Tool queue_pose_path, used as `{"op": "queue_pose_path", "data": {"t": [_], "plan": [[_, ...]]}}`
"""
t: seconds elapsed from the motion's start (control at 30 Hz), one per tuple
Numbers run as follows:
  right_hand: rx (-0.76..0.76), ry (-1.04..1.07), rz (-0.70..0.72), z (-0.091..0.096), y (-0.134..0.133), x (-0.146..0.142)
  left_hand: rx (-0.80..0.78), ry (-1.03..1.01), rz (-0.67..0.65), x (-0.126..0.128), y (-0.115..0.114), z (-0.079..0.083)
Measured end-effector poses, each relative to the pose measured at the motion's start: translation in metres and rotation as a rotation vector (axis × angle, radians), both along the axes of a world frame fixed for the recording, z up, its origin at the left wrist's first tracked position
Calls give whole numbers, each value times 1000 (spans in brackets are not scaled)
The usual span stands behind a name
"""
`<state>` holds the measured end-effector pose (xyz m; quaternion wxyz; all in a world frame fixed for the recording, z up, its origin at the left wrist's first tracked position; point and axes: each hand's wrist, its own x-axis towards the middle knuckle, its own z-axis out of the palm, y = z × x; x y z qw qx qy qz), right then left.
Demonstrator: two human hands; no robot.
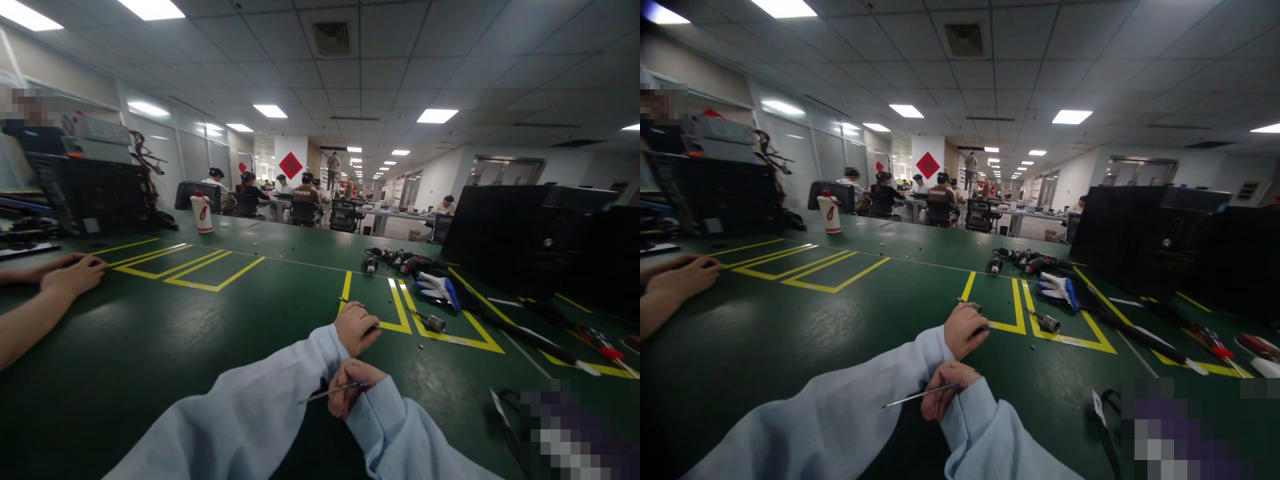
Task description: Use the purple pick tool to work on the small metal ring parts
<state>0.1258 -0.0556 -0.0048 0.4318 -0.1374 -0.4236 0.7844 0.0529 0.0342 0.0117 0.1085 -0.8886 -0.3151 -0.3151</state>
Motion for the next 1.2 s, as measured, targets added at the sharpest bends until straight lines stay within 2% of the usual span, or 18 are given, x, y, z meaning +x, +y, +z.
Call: {"op": "queue_pose_path", "data": {"t": [0.03, 0.13, 0.23, 0.27, 0.33, 0.43, 0.53, 0.63, 0.8, 0.9, 1.0, 1.1, 1.2], "plan": [[5, 27, 3, 2, -2, 0, 2, 9, -11, -7, -9, -2], [33, 90, 131, 7, -9, -3, -9, 62, -75, -38, -44, -2], [75, 186, 204, 12, -15, -8, -31, 66, 27, -72, -81, 4], [77, 224, 208, 14, -16, -9, -32, 92, 75, -82, -91, 7], [49, 286, 182, 16, -18, -10, 30, 187, 73, -96, -108, 11], [-60, 311, 105, 14, -16, -7, 214, 285, 59, -104, -121, 11], [-211, 262, 35, 8, -10, -2, 340, 370, 21, -102, -124, 8], [-334, 185, -38, 3, -5, 1, 373, 427, 2, -101, -124, 7], [-378, 107, -119, 1, -5, 0, 357, 461, 10, -104, -122, 11], [-374, 76, -186, 3, -6, 0, 253, 425, -22, -107, -119, 14], [-347, 52, -276, 4, -5, 0, 56, 246, 15, -113, -113, 19], [-207, -61, -384, 5, -6, -3, -126, -12, 102, -119, -105, 23], [-47, -306, -508, 5, -10, -7, -271, -199, 218, -124, -98, 24]]}}
